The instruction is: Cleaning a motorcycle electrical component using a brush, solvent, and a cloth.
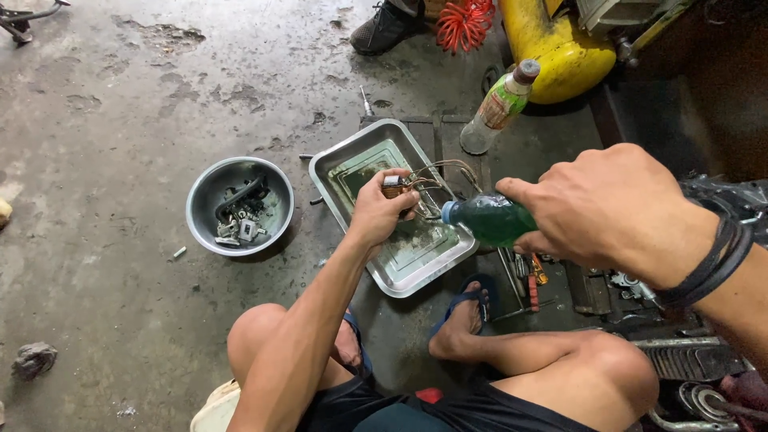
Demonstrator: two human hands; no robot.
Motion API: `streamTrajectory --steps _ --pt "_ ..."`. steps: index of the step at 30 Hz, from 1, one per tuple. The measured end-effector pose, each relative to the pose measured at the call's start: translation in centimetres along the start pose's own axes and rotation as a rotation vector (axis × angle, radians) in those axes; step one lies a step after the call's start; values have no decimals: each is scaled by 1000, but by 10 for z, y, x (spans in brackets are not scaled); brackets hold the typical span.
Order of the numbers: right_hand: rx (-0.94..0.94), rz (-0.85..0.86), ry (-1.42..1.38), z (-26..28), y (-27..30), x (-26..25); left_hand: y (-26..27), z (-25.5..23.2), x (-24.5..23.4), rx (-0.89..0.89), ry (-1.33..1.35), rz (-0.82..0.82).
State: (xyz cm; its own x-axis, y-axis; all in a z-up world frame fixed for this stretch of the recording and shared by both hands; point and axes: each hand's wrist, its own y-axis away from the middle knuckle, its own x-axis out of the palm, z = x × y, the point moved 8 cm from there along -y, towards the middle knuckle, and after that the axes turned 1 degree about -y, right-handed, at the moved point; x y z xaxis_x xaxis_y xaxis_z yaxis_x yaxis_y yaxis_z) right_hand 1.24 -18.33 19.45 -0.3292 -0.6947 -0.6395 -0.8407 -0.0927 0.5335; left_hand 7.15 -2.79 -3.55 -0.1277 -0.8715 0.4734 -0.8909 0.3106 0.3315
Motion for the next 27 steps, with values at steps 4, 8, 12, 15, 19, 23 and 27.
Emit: streamTrajectory --steps 4,8,12,15,19,23,27 --pt "5 -17 7 -1 2 -3 2 -5 3 20 -13 8" --pt "28 -14 35 -4 2 -3 -1 3 4 -39 13 22" --pt "21 27 46 -3 2 1 3 -3 4 4 -12 0" --pt "28 -28 39 -3 2 0 0 -1 -3 54 -65 -56" --pt "35 -42 36 -5 3 0 1 -4 -1 72 -132 -51" --pt "26 -67 48 -5 2 1 5 -9 5 68 -170 -43" --pt "39 -24 37 -7 3 3 7 -12 8 61 -118 -54"
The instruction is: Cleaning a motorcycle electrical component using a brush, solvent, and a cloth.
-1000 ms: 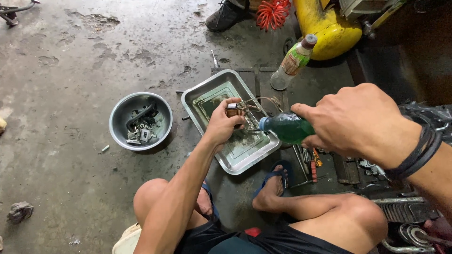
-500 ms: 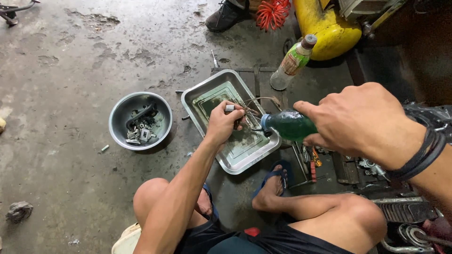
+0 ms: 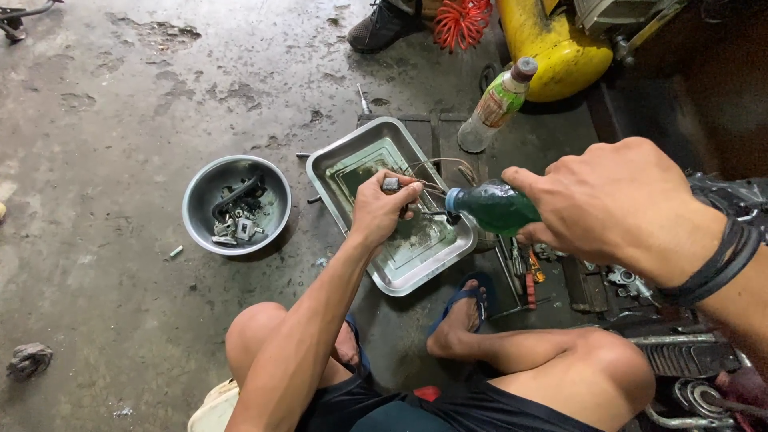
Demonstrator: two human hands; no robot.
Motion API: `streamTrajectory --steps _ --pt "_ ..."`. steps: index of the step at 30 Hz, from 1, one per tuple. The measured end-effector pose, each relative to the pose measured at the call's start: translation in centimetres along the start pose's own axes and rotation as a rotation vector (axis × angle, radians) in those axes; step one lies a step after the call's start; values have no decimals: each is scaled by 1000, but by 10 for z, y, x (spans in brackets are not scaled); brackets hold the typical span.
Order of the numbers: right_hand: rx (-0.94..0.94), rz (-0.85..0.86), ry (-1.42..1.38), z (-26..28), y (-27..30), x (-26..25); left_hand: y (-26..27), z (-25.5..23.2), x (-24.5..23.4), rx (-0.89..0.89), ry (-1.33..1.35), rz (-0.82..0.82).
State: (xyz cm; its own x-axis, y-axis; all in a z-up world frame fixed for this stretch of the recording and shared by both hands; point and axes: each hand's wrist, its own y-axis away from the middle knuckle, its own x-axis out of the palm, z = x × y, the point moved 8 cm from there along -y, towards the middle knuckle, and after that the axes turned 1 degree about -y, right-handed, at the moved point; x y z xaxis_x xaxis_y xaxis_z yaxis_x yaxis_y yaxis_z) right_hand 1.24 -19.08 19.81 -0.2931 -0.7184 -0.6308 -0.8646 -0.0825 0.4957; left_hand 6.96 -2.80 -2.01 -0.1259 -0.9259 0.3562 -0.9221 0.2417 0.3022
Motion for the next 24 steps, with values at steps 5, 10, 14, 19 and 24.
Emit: streamTrajectory --steps 5,10,14,19,24 --pt "19 46 55 -7 3 7 -2 -5 -1 62 104 0" --pt "68 54 110 -17 14 2 5 -20 7 24 67 -40" --pt "59 48 94 -18 16 9 1 -17 11 42 118 -36" --pt "71 46 119 -21 22 5 1 -17 15 72 142 -15" --pt "54 68 80 -16 20 16 5 -21 14 64 113 -35"
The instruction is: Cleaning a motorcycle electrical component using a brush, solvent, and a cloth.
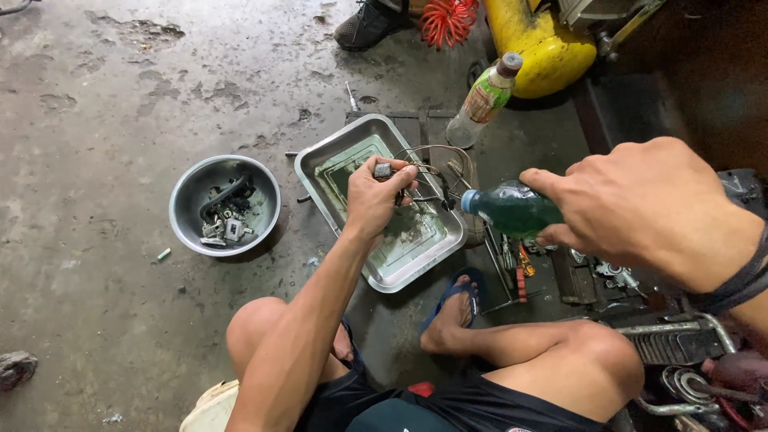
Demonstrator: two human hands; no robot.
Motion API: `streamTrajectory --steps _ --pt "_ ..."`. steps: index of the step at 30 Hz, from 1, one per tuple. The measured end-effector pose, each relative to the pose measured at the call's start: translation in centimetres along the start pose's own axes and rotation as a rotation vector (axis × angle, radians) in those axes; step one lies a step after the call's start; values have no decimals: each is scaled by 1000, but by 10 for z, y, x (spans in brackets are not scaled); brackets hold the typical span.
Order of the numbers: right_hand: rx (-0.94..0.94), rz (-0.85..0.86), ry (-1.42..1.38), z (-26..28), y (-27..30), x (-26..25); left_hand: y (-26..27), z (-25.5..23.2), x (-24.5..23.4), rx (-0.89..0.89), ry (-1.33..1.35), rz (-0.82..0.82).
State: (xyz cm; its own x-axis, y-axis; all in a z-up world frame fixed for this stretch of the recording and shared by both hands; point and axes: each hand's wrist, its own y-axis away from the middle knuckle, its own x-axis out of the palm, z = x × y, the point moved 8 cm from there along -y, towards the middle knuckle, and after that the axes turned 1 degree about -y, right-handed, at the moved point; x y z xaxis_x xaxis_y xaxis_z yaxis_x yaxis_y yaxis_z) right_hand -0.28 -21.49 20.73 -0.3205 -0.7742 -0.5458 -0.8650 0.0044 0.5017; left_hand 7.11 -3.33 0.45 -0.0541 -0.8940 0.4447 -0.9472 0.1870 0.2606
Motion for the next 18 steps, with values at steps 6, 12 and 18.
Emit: streamTrajectory --steps 6,12,18 --pt "-28 26 -57 10 -6 10 1 -3 -7 12 8 -12" --pt "-13 48 -44 8 -7 15 2 -9 -11 22 91 -13" --pt "-14 -5 -50 11 -9 14 4 -12 -12 10 66 -33"
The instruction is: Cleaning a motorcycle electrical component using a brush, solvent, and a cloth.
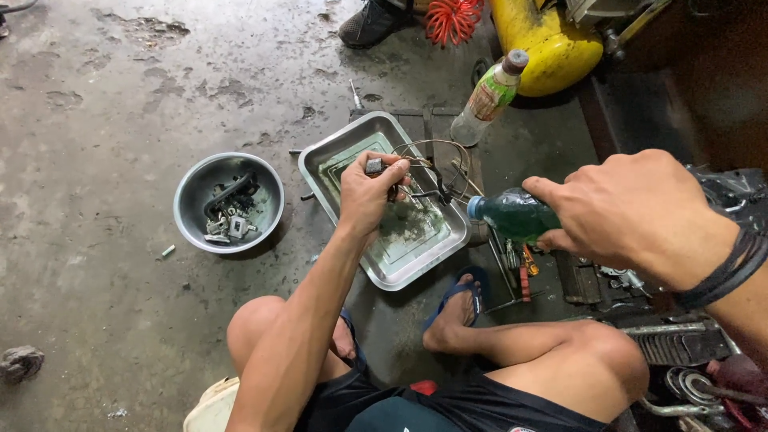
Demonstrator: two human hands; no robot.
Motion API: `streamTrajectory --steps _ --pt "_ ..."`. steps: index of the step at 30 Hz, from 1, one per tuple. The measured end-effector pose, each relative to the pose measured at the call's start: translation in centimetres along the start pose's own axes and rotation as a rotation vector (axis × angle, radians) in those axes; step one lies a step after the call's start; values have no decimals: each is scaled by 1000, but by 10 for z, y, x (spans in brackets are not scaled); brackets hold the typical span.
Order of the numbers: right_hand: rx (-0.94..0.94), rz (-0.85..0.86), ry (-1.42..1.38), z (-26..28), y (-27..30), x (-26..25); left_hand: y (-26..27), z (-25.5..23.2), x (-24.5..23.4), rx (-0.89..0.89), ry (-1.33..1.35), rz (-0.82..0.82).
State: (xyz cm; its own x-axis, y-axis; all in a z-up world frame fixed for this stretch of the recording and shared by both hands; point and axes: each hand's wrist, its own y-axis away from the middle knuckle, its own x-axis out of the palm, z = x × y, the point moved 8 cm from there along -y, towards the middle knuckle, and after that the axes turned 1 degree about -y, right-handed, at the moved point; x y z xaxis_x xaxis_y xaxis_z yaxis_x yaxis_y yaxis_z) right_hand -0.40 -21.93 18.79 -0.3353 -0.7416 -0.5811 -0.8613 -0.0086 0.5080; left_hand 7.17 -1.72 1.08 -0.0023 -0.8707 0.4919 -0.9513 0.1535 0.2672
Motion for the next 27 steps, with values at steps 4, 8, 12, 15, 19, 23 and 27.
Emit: streamTrajectory --steps 4,8,12,15,19,23,27 --pt "-15 76 -20 3 -3 7 -1 0 0 7 3 6" --pt "-22 -37 -52 5 -5 8 0 -2 -2 20 8 15" --pt "-7 -60 -40 5 -7 14 0 -3 -4 16 4 18" --pt "-26 20 -75 7 -8 22 -1 -3 -5 28 41 44" --pt "-28 25 -152 5 -12 40 -3 -5 -6 66 141 89" --pt "75 149 -414 -10 -16 86 -3 -9 -11 77 190 87" --pt "135 -61 -859 -21 -23 153 -4 -10 -15 72 198 100"
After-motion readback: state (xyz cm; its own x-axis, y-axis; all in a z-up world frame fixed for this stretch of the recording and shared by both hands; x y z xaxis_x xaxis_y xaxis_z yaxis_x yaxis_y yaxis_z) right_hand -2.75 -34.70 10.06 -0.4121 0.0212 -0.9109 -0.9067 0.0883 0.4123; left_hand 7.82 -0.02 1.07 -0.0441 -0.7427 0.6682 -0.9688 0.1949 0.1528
